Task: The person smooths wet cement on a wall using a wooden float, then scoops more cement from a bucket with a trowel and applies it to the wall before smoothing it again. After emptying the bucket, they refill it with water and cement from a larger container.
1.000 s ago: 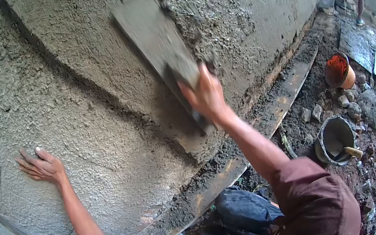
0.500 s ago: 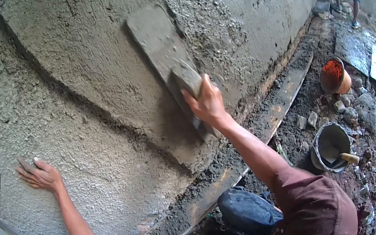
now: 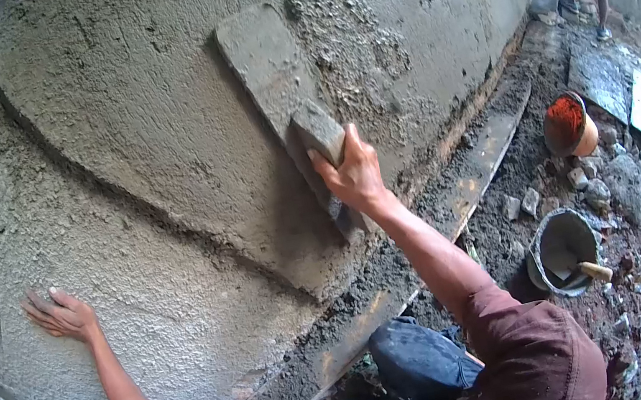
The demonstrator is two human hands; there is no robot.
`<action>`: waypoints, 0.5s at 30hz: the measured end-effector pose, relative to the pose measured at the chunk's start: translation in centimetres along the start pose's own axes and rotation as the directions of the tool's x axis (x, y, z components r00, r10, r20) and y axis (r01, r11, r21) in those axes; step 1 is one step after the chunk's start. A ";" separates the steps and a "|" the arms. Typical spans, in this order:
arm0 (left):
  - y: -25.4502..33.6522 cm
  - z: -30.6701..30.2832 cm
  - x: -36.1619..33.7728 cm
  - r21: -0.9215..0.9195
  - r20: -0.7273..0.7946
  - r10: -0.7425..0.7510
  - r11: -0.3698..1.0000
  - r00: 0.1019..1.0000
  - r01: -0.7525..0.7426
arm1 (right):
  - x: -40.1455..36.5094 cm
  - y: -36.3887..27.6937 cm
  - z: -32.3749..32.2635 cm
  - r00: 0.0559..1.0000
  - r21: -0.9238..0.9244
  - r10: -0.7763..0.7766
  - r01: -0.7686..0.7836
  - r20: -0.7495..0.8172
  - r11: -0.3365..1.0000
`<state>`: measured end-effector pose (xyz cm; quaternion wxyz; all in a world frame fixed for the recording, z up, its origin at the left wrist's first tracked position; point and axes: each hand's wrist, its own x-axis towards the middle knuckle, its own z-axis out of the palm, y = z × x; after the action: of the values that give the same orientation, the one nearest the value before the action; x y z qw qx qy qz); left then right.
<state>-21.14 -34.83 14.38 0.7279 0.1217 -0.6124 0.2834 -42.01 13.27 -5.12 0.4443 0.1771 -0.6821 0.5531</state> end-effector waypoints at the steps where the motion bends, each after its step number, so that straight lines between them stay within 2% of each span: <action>1: 0.0 0.1 0.2 0.002 0.023 0.008 1.000 1.000 -0.008 | 1.5 -0.6 -0.5 0.994 0.046 0.099 -0.101 0.047 0.994; 2: 0.0 0.2 0.3 0.005 0.019 0.008 1.000 1.000 -0.008 | 4.5 -0.7 -0.9 1.000 0.070 0.019 -0.018 -0.015 0.997; 5: 0.0 0.4 -0.1 0.010 0.022 0.004 1.000 1.000 -0.004 | 13.2 -3.1 -3.9 0.997 -0.007 0.035 -0.036 -0.068 0.999; 8: 0.6 0.1 0.1 0.015 -0.015 0.012 1.000 1.000 -0.011 | 12.2 -2.4 -4.0 0.991 -0.017 0.124 -0.125 -0.042 0.992; 10: 0.1 0.3 0.2 0.017 -0.021 0.037 0.999 0.999 -0.037 | 7.0 -0.4 -2.8 0.985 -0.031 0.171 -0.170 0.011 0.985; 11: -0.2 0.4 0.2 0.026 -0.021 0.059 0.998 0.998 -0.058 | 3.1 2.5 -1.2 0.997 -0.053 0.015 -0.019 -0.070 0.998; 12: -0.5 0.0 -0.2 0.032 -0.023 0.048 0.998 0.999 -0.047 | 0.6 3.1 -1.6 0.995 -0.041 -0.063 0.060 -0.082 0.997; 15: -0.3 0.4 0.6 0.037 -0.024 0.074 0.997 0.997 -0.073 | 4.6 3.1 -2.9 0.994 -0.005 0.104 -0.104 -0.026 0.995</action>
<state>-21.26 -35.09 15.08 0.7224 0.1087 -0.6020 0.3224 -45.62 18.07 -3.34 0.4242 0.1330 -0.6863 0.5757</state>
